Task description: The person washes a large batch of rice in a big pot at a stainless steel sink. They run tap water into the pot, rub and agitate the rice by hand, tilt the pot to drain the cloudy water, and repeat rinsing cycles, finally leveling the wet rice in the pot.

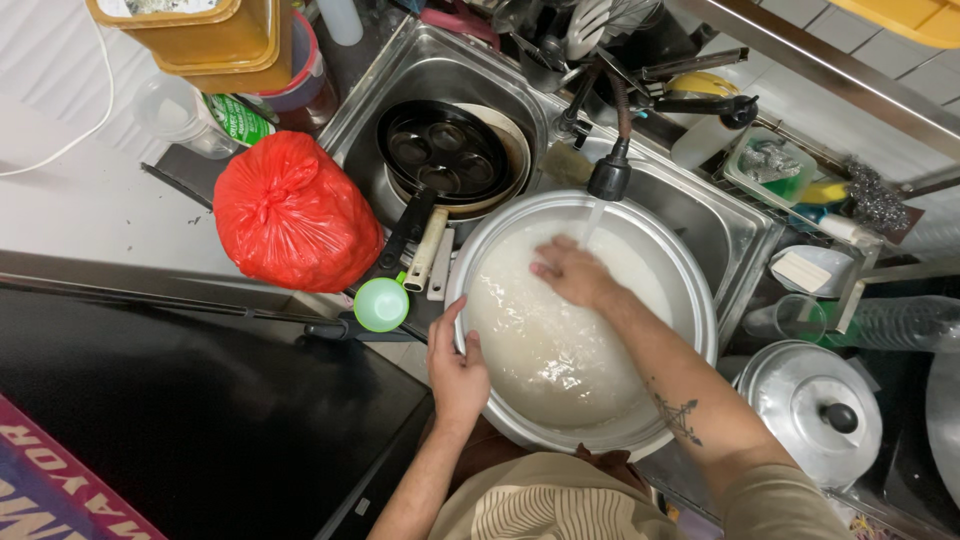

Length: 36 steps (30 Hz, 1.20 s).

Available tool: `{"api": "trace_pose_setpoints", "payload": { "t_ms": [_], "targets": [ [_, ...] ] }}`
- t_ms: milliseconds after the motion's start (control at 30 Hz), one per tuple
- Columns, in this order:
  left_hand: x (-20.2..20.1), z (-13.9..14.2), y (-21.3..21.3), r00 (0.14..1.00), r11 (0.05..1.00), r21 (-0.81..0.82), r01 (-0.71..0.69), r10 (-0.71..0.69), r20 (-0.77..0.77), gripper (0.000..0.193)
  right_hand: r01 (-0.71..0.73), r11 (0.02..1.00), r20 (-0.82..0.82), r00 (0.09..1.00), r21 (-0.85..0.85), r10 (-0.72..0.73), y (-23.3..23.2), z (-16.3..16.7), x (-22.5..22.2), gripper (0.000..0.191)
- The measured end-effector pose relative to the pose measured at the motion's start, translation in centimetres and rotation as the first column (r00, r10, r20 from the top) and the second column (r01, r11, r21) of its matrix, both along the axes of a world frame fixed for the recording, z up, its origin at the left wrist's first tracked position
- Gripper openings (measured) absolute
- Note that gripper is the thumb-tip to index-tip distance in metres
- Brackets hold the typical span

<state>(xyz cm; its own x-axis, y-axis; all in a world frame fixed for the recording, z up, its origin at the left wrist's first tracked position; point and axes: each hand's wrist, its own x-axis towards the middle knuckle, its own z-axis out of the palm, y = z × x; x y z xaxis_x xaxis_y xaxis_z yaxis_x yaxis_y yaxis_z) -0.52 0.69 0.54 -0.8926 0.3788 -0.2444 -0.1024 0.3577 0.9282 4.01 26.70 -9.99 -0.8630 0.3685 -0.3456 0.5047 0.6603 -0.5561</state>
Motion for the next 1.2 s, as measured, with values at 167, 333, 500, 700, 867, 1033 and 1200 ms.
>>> {"api": "trace_pose_setpoints", "payload": {
  "t_ms": [167,333,500,700,867,1033,1200],
  "targets": [
    [0.0,-0.4,0.0,0.992,0.995,0.097,0.022,-0.009,-0.128,0.049,0.200,0.894,0.270,0.958,-0.401,-0.094,-1.3,-0.6,0.2,0.068],
    [0.0,-0.7,-0.1,0.990,0.999,0.049,0.018,-0.011,-0.138,0.050,0.446,0.425,0.436,0.891,-0.788,-0.126,-0.6,2.0,0.7,0.076],
    [0.0,-0.8,-0.1,0.994,0.999,0.030,0.017,-0.014,-0.106,0.051,0.339,0.319,0.346,0.937,-0.885,-0.036,0.6,5.7,1.1,0.078],
    [0.1,-0.8,-0.1,0.979,0.993,0.114,0.032,-0.009,-0.202,0.050,0.127,0.478,0.193,0.977,-0.869,0.093,2.6,8.4,2.7,0.072],
    [0.1,0.0,-0.1,0.998,0.997,0.069,0.023,-0.018,-0.066,0.049,0.006,0.928,0.203,0.976,-0.373,0.075,4.6,6.2,2.3,0.064],
    [0.1,0.2,0.0,1.000,1.000,0.022,0.003,-0.002,-0.015,0.049,0.164,0.982,0.270,0.954,-0.097,-0.132,4.5,1.3,1.2,0.068],
    [0.1,-0.6,-0.1,0.979,0.990,0.139,0.040,-0.011,-0.204,0.049,0.336,0.859,0.362,0.912,-0.387,-0.194,2.4,-1.2,1.0,0.073]
  ]
}}
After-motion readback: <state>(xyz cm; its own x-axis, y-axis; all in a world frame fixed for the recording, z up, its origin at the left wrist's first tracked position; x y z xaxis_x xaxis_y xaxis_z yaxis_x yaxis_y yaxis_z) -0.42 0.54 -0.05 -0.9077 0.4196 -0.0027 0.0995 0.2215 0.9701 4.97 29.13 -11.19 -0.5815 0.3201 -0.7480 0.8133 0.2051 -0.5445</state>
